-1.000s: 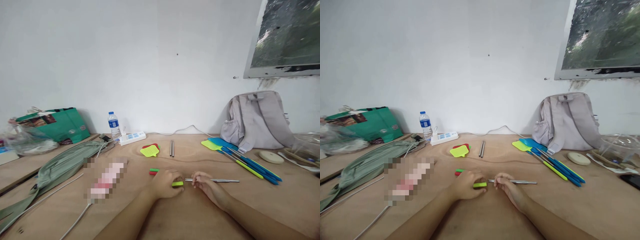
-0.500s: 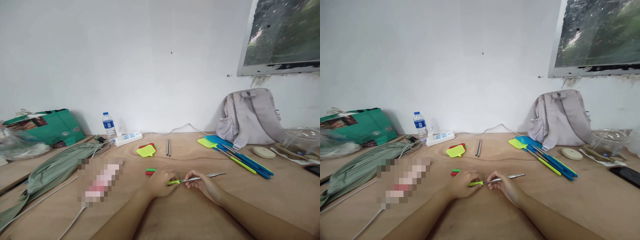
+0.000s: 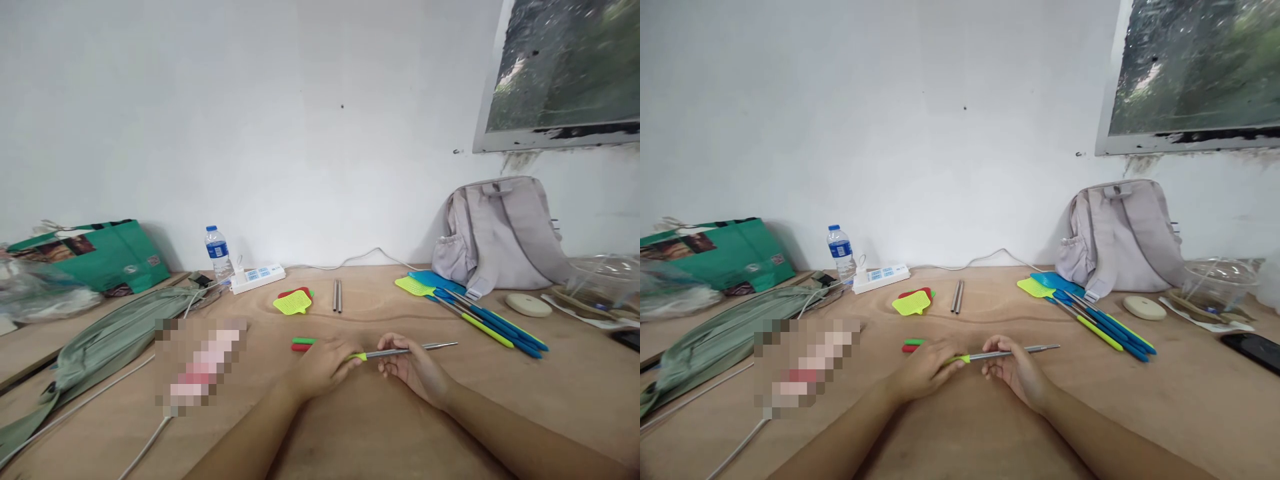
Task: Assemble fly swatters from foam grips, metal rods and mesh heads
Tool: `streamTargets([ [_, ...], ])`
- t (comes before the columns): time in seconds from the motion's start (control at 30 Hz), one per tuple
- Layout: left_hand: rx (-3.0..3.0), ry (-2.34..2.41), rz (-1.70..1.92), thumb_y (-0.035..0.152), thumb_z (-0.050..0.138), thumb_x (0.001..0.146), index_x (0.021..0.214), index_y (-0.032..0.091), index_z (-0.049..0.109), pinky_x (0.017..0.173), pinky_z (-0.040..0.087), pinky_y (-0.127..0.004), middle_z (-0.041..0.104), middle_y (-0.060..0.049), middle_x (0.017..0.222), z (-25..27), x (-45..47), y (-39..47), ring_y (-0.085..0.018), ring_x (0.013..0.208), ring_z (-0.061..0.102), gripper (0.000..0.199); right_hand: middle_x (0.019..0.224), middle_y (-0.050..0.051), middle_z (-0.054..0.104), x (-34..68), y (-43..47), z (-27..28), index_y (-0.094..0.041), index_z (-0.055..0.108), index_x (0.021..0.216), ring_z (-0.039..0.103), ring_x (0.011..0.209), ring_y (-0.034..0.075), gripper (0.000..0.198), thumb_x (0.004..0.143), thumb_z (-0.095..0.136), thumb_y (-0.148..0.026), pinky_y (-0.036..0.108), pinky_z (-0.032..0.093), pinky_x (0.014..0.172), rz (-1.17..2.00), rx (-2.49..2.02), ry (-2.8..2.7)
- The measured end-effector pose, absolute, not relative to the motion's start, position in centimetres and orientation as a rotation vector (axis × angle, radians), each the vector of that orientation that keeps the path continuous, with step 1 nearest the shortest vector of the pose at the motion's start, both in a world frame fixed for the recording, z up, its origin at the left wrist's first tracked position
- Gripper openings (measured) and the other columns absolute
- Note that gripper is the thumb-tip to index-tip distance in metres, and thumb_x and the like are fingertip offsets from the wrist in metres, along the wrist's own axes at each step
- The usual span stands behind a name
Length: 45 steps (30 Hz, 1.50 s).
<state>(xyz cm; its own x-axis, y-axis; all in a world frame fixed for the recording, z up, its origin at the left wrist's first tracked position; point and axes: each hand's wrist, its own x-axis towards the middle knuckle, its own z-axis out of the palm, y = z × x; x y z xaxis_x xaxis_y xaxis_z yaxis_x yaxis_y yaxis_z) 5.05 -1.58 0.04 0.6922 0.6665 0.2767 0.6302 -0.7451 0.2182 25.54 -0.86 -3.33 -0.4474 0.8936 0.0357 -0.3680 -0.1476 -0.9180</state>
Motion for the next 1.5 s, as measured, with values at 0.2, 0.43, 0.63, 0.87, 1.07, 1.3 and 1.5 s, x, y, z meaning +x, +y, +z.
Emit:
streamTargets([
  [0.2,2.726,0.997,0.709,0.034,0.042,0.087,0.102,0.023,0.057,0.072,0.041,-0.023,0.063,-0.002,0.093,0.2,6.0,-2.3,-0.014,0.083,0.057,0.024,0.058,-0.002,0.052,24.5,-1.0,-3.8,-0.022,0.038,0.068,0.047,0.045,0.012,0.028,0.068,0.048,-0.048,0.024,0.032,0.044,1.737,-0.671,-1.358],
  [0.43,2.619,0.838,0.813,0.027,0.042,0.087,0.097,0.021,0.06,0.073,0.043,-0.02,0.061,-0.004,0.092,0.1,7.7,-3.8,-0.013,0.086,0.056,0.022,0.062,-0.004,0.039,23.4,-2.9,-3.2,-0.022,0.041,0.071,0.042,0.055,0.012,0.036,0.075,0.044,-0.058,0.024,0.037,0.05,1.611,-0.606,-1.378],
  [0.63,2.574,0.758,0.885,0.024,0.044,0.085,0.097,0.019,0.061,0.073,0.044,-0.02,0.061,-0.006,0.091,0.5,7.9,-4.2,-0.013,0.085,0.057,0.021,0.07,-0.002,0.041,23.3,-3.8,-2.6,-0.023,0.044,0.074,0.042,0.065,0.015,0.03,0.077,0.042,-0.052,0.029,0.038,0.063,1.463,-0.675,-1.46],
  [0.87,2.615,0.672,0.925,0.026,0.048,0.083,0.092,0.018,0.057,0.076,0.044,-0.022,0.06,-0.007,0.092,0.8,8.1,-4.5,-0.014,0.087,0.056,0.015,0.09,0.003,0.047,24.4,-4.2,-3.4,-0.024,0.044,0.098,0.044,0.087,0.019,0.026,0.087,0.028,-0.041,0.034,0.035,0.08,1.18,-0.681,-1.715],
  [1.07,2.733,0.728,0.994,0.028,0.05,0.081,0.104,0.019,0.045,0.084,0.042,-0.031,0.055,-0.01,0.103,0.9,5.0,-2.9,-0.019,0.098,0.051,0.026,0.083,0.003,0.042,25.5,-2.8,-3.1,-0.021,0.046,0.09,0.041,0.072,0.017,0.029,0.084,0.029,-0.045,0.031,0.036,0.065,0.803,-0.596,-2.043],
  [1.3,2.455,1.705,1.244,0.011,0.035,0.079,0.097,0.017,0.049,0.085,0.041,-0.036,0.054,-0.009,0.096,-1.0,-2.7,3.4,-0.02,0.094,0.051,0.023,0.086,0.006,0.046,28.5,-0.9,-1.9,-0.02,0.047,0.085,0.046,0.077,0.017,0.028,0.087,0.024,-0.037,0.029,0.037,0.065,0.37,-0.541,-2.316],
  [1.5,2.461,1.928,0.792,0.007,0.041,0.072,0.123,0.017,0.041,0.099,0.028,-0.042,0.045,-0.01,0.127,-3.3,-6.0,5.7,-0.026,0.119,0.037,0.052,0.062,0.001,0.048,31.3,0.5,-0.8,-0.02,0.044,0.066,0.043,0.057,0.013,0.03,0.088,0.026,-0.03,0.026,0.029,0.054,-0.008,-0.664,-2.51],
])
